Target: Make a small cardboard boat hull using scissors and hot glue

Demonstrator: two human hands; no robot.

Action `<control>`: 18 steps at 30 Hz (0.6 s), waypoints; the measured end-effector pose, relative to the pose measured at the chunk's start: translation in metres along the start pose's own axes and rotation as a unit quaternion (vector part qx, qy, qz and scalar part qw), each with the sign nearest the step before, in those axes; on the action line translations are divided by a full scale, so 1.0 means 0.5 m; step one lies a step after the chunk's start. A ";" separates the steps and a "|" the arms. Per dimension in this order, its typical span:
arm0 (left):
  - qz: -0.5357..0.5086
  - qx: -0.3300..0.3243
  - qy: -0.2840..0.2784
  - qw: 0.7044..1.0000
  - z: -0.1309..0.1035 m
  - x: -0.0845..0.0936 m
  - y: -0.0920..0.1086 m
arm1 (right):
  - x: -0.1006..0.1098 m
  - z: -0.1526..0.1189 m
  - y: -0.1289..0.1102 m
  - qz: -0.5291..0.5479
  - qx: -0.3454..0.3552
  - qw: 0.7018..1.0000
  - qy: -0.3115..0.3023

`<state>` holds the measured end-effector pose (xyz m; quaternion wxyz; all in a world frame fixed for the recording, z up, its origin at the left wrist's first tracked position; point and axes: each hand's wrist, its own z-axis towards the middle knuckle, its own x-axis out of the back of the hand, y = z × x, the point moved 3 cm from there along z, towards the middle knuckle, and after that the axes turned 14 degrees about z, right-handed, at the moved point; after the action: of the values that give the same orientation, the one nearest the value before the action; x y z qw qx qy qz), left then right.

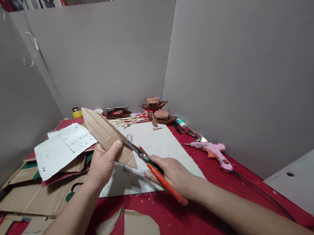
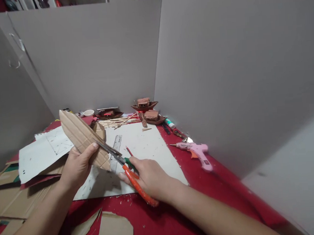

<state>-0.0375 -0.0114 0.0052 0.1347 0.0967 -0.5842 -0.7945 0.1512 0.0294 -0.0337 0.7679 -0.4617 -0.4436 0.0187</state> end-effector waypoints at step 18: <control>-0.041 0.007 0.001 0.999 -0.004 -0.018 -0.009 | -0.011 -0.006 0.011 0.147 0.005 0.989 0.023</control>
<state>-0.0291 -0.0090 0.0003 0.1025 0.1224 -0.5854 -0.7949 0.1522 0.0281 -0.0417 0.7689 -0.5184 -0.3534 0.1227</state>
